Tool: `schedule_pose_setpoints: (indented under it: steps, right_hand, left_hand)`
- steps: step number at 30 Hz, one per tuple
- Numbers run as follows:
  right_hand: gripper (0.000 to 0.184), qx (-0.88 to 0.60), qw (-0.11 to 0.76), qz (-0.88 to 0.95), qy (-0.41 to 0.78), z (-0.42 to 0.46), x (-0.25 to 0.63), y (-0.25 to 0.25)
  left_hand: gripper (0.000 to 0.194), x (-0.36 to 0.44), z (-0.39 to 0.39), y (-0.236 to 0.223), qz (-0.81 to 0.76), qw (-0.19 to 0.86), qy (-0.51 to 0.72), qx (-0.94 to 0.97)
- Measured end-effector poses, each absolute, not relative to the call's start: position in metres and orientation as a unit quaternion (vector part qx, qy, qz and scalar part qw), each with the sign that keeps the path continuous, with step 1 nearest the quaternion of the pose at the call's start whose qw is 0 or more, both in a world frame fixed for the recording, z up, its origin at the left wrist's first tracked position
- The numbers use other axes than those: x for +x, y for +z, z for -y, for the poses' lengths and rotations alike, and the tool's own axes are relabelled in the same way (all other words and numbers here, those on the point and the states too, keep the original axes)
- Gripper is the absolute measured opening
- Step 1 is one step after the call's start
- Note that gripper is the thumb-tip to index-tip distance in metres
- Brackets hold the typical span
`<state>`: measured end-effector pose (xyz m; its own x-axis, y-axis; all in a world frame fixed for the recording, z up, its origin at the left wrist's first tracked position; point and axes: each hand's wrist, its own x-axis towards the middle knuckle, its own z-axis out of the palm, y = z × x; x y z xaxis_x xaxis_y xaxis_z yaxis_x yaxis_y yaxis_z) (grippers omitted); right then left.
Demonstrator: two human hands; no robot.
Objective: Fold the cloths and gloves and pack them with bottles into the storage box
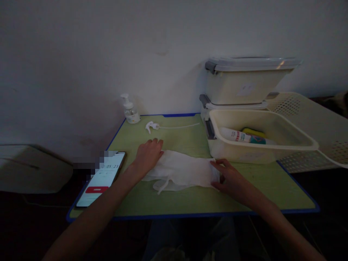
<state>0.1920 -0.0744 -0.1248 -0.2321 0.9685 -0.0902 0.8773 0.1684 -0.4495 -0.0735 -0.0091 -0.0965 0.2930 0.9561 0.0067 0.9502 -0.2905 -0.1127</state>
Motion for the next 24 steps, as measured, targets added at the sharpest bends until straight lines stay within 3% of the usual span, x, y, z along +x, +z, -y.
schedule_pose_setpoints:
  steps: [4,9,13,24]
  right_hand:
    - [0.057,-0.616,0.112,0.749,0.219,0.074,0.191,-0.124]
    - [0.056,-0.598,0.143,0.749,0.245,0.074,0.192,-0.124]
    - [0.054,-0.577,0.164,0.758,0.258,0.074,0.194,-0.123]
    - [0.051,-0.556,0.18,0.762,0.278,0.07,0.196,-0.117]
  left_hand:
    - [0.017,-0.049,0.028,-0.092,0.533,0.079,-0.054,-0.841]
    - [0.016,-0.009,0.042,-0.108,0.343,-0.105,-0.137,-0.924]
    - [0.022,0.013,0.039,-0.126,0.246,-0.175,-0.141,-0.943]
    - [0.04,0.018,0.041,-0.134,0.227,-0.124,-0.119,-0.959]
